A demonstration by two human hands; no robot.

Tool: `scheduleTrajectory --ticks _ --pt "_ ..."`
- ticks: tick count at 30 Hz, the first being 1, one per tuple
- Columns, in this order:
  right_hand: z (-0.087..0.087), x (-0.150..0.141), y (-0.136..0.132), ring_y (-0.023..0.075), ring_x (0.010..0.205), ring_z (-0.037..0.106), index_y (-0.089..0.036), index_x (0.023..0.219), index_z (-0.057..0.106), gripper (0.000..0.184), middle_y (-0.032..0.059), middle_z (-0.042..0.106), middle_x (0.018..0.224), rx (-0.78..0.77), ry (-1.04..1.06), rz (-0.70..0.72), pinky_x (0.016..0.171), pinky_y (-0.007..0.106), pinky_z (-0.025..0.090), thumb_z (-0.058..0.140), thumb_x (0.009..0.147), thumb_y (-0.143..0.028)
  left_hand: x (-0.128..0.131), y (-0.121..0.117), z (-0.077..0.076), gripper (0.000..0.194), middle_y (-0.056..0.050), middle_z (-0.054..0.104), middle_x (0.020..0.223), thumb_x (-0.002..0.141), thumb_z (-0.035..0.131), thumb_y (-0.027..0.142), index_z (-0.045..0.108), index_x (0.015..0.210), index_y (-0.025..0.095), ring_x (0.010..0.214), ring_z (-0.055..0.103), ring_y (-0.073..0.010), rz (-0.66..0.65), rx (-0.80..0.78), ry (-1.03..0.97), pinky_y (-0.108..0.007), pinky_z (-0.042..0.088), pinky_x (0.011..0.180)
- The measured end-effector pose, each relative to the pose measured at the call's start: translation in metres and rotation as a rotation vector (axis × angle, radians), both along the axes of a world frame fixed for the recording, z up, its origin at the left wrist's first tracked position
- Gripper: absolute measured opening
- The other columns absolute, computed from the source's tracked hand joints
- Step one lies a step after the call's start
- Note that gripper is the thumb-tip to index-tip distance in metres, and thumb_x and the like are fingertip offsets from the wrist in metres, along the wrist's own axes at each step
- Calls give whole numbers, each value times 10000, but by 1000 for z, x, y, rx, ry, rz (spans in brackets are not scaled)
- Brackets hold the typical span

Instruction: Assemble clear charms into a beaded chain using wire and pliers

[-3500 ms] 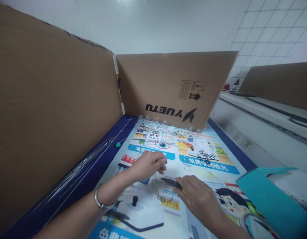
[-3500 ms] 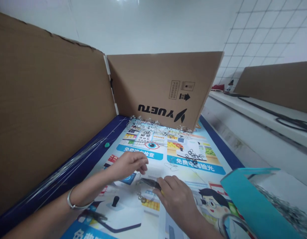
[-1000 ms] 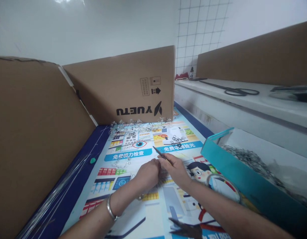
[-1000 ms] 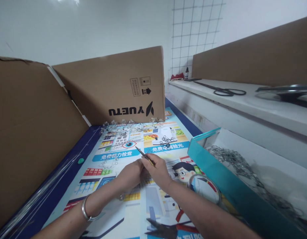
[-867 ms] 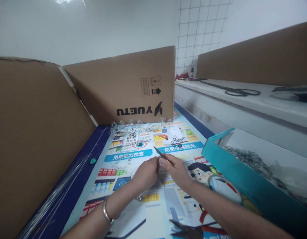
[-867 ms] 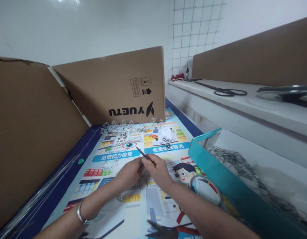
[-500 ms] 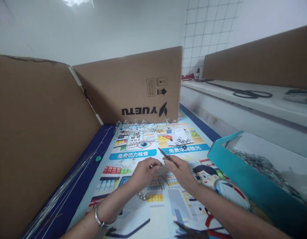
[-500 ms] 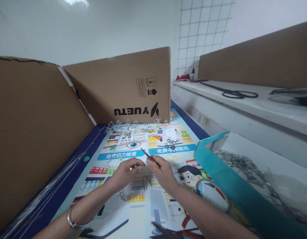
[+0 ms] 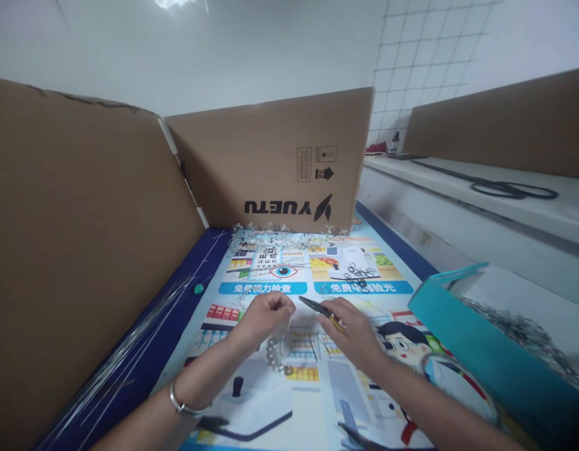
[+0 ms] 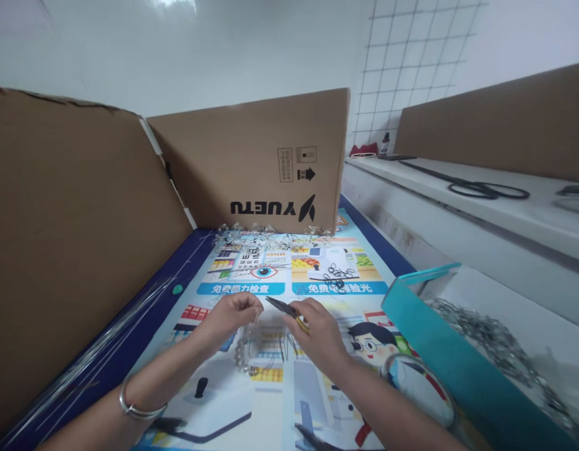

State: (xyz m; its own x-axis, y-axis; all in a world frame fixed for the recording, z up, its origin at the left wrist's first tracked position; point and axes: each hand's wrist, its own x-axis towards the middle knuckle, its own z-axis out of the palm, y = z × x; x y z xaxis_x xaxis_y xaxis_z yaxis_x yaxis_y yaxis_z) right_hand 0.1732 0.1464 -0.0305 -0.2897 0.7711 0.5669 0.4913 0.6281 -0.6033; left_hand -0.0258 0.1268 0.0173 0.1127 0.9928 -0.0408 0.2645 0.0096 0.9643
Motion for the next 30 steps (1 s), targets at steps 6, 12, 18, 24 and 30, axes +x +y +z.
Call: scheduleTrajectory --ticks 6,12,18,24,30 --pt "-3 -1 -2 189 847 564 -219 974 571 204 70 602 880 210 -165 42 751 329 472 508 796 -297 -17 1 -7 212 29 469 550 631 593 336 603 688 133 480 359 -65 82 -39 -1 -192 281 461" --pt "-6 -2 -2 204 846 561 -217 969 569 196 76 606 873 265 -268 64 746 355 476 522 787 -274 -24 5 -12 257 33 488 548 596 618 317 635 760 120 450 374 -58 96 -88 -81 -198 296 447" --pt "-10 -1 0 206 849 554 -202 967 562 195 80 594 874 257 -310 55 748 356 471 524 792 -279 -27 6 -18 238 6 527 581 665 547 325 637 738 117 500 448 -89 75 -58 -68 -195 315 436" --pt "-12 -1 1 205 842 554 -203 968 565 194 79 594 870 258 -328 73 747 355 469 519 794 -276 -26 4 -18 248 -22 580 685 686 535 354 621 725 126 549 476 -90 56 -59 -86 -176 323 431" --pt "-10 -1 1 213 854 545 -216 982 573 213 72 598 874 357 -355 34 756 360 445 527 786 -285 -22 -1 -11 226 -16 584 657 694 558 355 559 673 130 603 541 -99 51 -84 -197 -191 387 524"
